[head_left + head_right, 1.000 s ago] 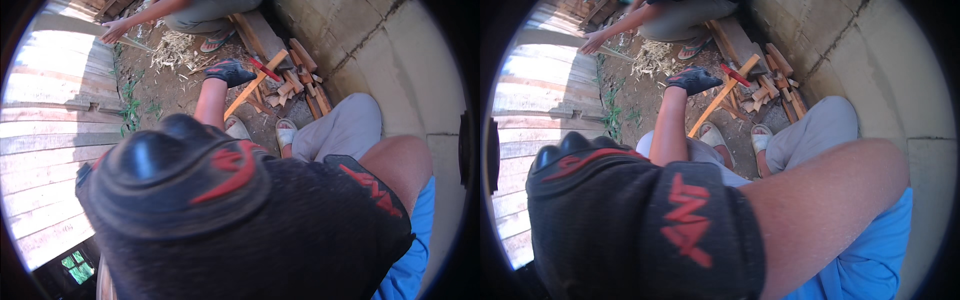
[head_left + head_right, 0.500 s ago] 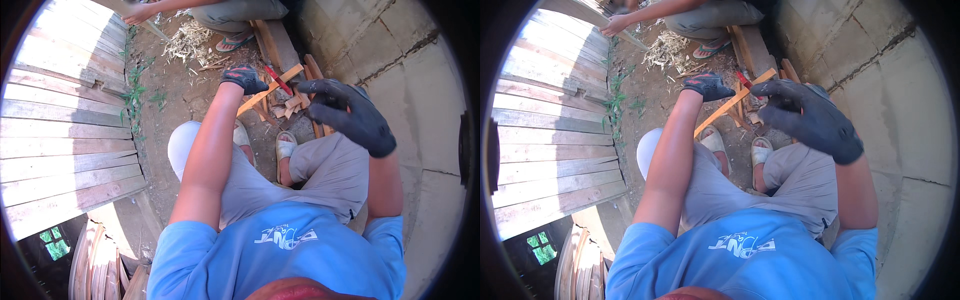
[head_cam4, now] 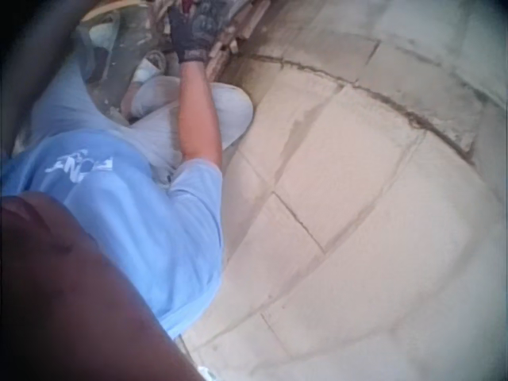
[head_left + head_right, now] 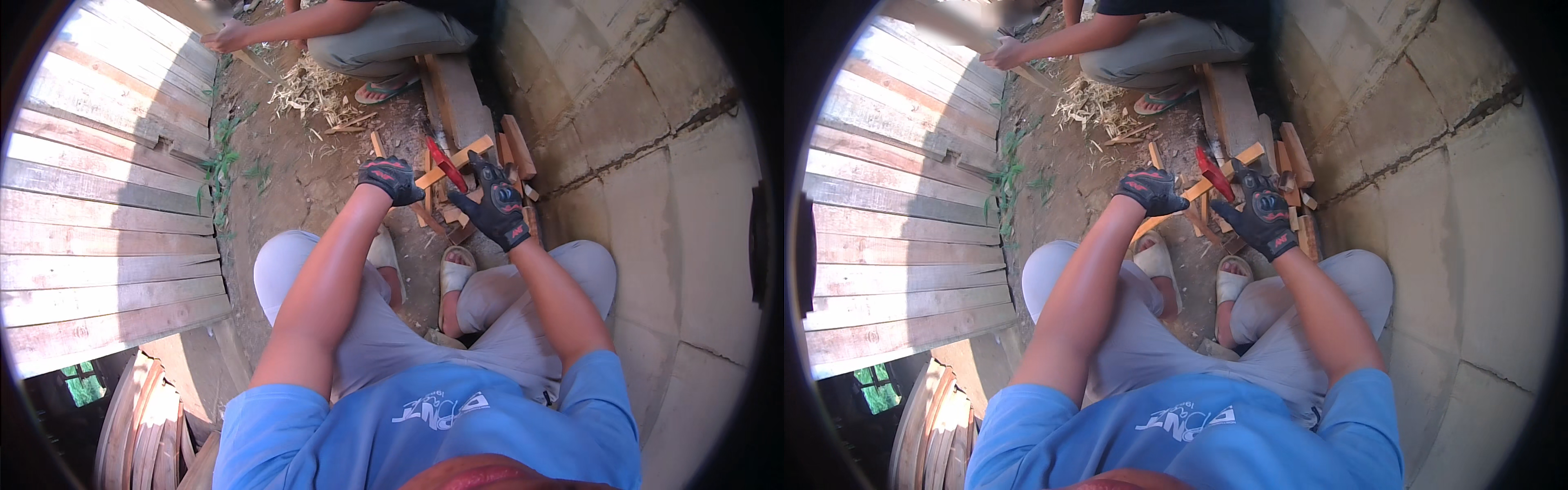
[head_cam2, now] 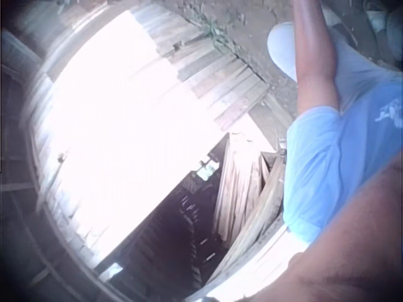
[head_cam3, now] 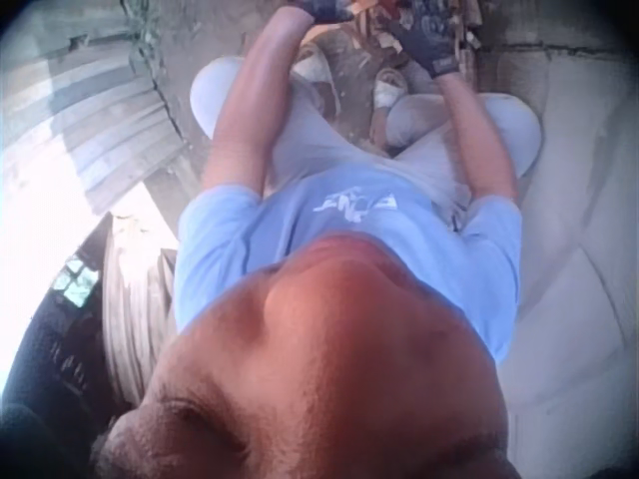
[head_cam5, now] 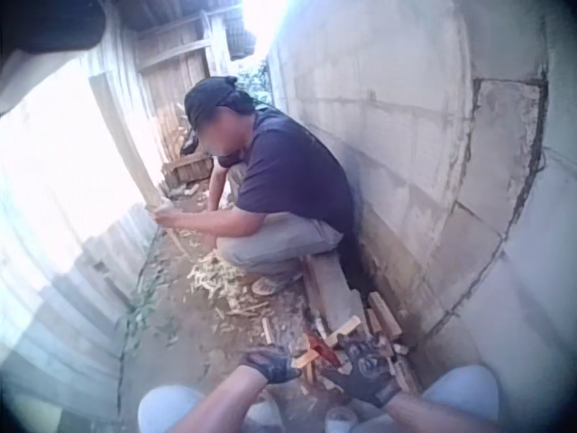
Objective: The person sits on the ground and uses a hand saw to cut a small wooden stick into smaller pieces. They hold the wood with one hand and saw with the other, creating a pile of cut wood scraps.
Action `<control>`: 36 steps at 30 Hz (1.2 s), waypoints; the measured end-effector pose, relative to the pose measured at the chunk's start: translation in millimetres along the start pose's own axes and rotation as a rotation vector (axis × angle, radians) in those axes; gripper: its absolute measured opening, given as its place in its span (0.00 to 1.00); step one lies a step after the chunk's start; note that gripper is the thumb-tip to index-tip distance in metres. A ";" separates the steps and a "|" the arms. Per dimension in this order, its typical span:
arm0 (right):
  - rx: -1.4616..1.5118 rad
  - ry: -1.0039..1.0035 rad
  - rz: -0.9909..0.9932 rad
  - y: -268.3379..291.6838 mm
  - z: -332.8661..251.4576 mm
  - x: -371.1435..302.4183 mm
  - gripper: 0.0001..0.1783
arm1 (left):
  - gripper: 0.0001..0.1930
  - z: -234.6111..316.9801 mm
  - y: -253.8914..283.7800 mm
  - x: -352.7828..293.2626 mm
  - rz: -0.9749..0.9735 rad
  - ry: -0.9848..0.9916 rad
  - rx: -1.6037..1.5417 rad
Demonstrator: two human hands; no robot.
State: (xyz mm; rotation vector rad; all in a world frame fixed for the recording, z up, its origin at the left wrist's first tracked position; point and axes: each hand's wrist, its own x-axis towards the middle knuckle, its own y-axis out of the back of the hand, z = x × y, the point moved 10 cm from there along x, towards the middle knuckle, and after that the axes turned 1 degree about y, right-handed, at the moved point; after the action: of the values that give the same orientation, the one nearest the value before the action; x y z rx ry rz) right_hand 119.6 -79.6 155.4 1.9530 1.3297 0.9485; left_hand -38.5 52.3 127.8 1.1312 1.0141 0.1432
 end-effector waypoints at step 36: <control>0.043 0.015 0.005 -25.3 15.9 1.9 0.31 | 0.43 -6.6 -101.2 107.9 -0.203 -0.100 -0.188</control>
State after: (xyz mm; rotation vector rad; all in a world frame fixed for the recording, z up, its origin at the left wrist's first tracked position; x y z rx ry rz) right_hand 119.7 -70.7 126.8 1.9858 1.3650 0.9452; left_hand -20.0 70.5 -18.0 0.8513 0.9984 0.0183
